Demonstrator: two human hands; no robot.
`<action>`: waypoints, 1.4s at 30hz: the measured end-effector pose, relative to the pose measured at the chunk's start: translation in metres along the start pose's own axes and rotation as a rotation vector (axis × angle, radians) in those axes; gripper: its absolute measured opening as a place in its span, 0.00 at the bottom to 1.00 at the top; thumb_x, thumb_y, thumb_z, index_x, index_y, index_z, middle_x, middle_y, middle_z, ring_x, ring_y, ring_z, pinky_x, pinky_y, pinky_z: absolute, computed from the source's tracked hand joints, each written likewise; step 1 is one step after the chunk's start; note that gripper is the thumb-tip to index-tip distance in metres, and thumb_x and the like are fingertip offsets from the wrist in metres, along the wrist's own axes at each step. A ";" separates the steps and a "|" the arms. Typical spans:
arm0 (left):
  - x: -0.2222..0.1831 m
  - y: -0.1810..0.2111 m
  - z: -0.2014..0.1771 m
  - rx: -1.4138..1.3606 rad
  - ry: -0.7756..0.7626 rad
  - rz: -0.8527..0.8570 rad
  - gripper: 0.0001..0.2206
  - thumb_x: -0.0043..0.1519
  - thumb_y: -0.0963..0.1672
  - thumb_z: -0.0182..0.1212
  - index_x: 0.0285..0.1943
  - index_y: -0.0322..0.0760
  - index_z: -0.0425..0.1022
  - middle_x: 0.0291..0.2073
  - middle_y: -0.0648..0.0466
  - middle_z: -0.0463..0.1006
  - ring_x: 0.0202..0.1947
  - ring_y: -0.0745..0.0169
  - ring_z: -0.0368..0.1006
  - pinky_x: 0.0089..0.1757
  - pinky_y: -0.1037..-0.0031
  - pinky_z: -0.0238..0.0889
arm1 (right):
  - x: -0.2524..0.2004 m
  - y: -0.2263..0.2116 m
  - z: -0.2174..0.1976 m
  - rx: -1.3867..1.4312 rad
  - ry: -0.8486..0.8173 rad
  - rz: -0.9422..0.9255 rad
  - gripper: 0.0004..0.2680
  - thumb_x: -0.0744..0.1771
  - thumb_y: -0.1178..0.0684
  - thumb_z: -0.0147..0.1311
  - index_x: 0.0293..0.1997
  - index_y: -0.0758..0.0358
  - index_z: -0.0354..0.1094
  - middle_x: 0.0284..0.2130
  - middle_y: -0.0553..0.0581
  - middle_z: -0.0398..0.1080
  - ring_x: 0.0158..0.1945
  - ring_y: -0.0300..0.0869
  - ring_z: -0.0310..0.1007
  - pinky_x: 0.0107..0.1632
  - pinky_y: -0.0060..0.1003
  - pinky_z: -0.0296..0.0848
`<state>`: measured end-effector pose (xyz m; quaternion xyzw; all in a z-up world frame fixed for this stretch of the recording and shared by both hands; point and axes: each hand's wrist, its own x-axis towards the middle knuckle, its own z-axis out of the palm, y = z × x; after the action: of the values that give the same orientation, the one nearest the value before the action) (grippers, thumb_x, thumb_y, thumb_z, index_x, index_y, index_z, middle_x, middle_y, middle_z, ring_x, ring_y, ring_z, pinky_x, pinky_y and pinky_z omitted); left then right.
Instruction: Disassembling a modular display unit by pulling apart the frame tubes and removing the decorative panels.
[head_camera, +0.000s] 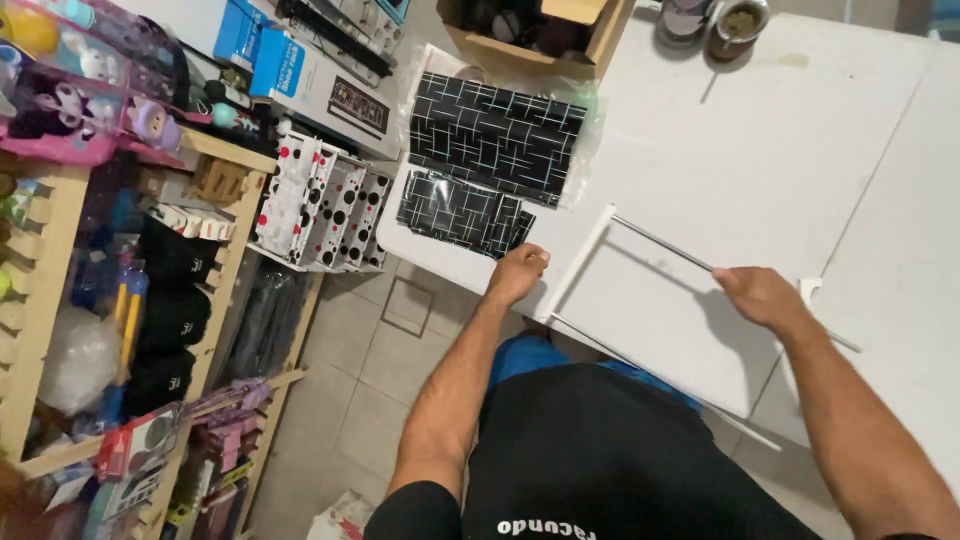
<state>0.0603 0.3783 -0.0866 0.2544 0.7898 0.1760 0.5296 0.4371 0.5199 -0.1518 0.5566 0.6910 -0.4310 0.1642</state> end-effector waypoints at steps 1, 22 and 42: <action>0.013 -0.008 -0.006 -0.004 0.002 -0.006 0.17 0.63 0.53 0.51 0.55 0.48 0.77 0.45 0.56 0.81 0.46 0.61 0.75 0.47 0.70 0.64 | 0.006 0.010 -0.006 -0.004 -0.006 -0.002 0.33 0.68 0.23 0.28 0.34 0.68 0.74 0.45 0.67 0.78 0.50 0.55 0.74 0.53 0.48 0.65; 0.328 -0.086 -0.274 0.183 0.345 -0.017 0.25 0.68 0.48 0.58 0.74 0.40 0.62 0.64 0.43 0.72 0.68 0.42 0.64 0.64 0.52 0.58 | 0.247 -0.232 0.150 0.517 0.295 0.199 0.14 0.67 0.46 0.62 0.56 0.60 0.72 0.44 0.58 0.75 0.50 0.50 0.76 0.52 0.47 0.73; 0.254 -0.162 -0.274 0.112 0.276 -0.118 0.24 0.65 0.53 0.61 0.70 0.53 0.64 0.61 0.52 0.76 0.62 0.56 0.72 0.58 0.61 0.64 | 0.145 -0.207 0.154 0.746 0.379 0.224 0.13 0.69 0.57 0.57 0.61 0.58 0.68 0.32 0.49 0.69 0.34 0.40 0.69 0.39 0.40 0.69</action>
<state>-0.3068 0.3943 -0.2618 0.2102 0.8772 0.1337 0.4105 0.1617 0.4891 -0.2576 0.7188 0.4411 -0.5208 -0.1323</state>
